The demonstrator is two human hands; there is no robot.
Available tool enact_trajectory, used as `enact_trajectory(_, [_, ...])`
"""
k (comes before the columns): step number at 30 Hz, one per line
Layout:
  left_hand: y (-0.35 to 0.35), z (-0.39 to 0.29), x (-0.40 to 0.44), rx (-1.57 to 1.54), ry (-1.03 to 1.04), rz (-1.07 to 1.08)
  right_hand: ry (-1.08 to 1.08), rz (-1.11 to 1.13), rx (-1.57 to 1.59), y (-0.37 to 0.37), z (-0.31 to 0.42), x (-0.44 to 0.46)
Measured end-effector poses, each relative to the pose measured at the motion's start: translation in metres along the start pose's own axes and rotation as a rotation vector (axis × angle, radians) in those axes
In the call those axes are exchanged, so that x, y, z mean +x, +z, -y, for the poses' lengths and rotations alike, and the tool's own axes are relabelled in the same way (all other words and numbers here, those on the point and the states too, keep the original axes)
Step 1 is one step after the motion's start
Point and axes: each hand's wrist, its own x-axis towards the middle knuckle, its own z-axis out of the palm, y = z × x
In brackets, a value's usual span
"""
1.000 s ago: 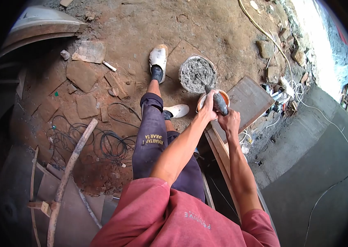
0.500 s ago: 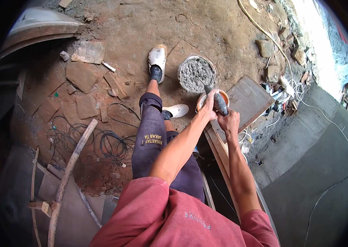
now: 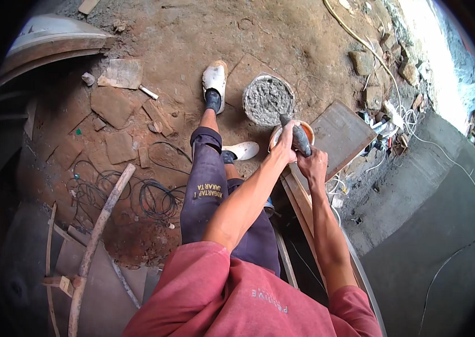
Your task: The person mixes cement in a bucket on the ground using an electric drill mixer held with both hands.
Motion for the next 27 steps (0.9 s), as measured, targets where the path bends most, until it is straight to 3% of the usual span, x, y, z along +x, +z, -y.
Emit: enact_trajectory(27, [0.003, 0.005, 0.009, -0.002, 0.075, -0.108, 0.031, -0.018, 0.031, -0.003, 0.010, -0.001])
